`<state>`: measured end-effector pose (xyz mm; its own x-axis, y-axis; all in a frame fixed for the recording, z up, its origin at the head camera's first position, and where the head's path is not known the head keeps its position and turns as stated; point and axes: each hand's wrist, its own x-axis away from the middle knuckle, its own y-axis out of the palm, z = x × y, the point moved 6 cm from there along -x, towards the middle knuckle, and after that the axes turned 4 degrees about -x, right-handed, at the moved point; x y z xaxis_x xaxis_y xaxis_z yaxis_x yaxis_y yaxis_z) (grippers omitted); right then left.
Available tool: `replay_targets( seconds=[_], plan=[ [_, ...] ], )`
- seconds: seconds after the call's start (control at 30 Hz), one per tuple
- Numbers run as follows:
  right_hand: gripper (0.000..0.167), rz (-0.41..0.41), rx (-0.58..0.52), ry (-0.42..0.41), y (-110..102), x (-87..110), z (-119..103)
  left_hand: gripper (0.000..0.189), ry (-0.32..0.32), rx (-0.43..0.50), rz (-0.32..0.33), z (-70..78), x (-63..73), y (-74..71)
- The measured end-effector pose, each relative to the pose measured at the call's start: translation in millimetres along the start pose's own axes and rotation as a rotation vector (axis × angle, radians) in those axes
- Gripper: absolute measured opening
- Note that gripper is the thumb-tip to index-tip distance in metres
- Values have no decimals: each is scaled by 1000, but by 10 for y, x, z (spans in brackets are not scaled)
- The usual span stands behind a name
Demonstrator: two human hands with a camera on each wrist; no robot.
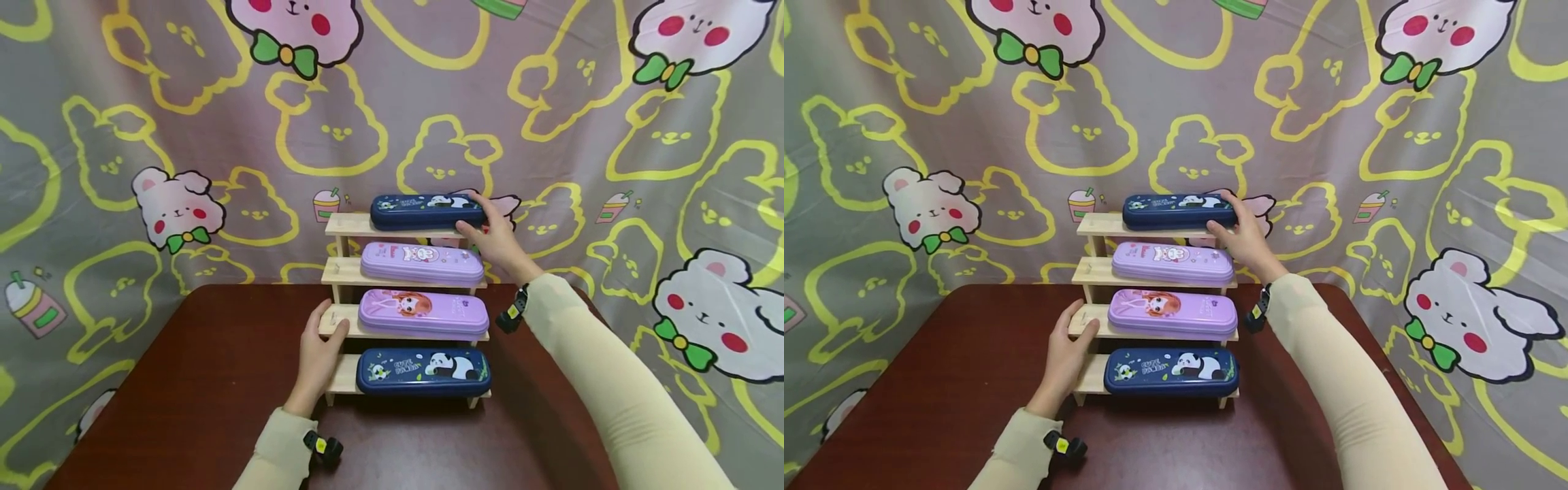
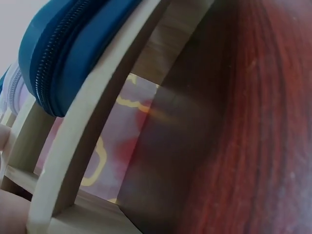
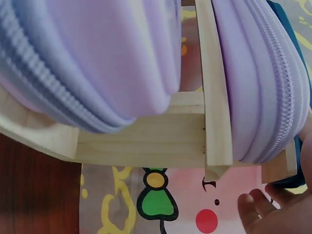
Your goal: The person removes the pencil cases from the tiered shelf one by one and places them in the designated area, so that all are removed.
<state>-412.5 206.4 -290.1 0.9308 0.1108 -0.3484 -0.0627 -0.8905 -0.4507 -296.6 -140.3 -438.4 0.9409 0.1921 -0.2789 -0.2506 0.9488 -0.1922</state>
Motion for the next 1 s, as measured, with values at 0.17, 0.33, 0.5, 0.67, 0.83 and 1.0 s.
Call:
replay_targets(
  seconds=[0.17,0.33,0.5,0.67,0.83,1.0],
  plan=[
    [70,80,-41,-5,-35,27,36,57,15,-13,-17,144,70,-4],
    [66,142,-46,-45,-88,46,46,57,29,-34,-25,203,96,-9],
    [65,165,-34,-51,-128,69,29,55,36,-44,-14,-20,31,12],
    [62,189,-55,-42,-177,127,-3,54,43,-33,-12,-7,35,15],
    [62,234,-43,-52,-258,207,-1,55,53,-45,-12,1,37,7],
    [63,245,-57,-76,-334,277,30,55,60,-58,0,5,45,-16]
  ],
)
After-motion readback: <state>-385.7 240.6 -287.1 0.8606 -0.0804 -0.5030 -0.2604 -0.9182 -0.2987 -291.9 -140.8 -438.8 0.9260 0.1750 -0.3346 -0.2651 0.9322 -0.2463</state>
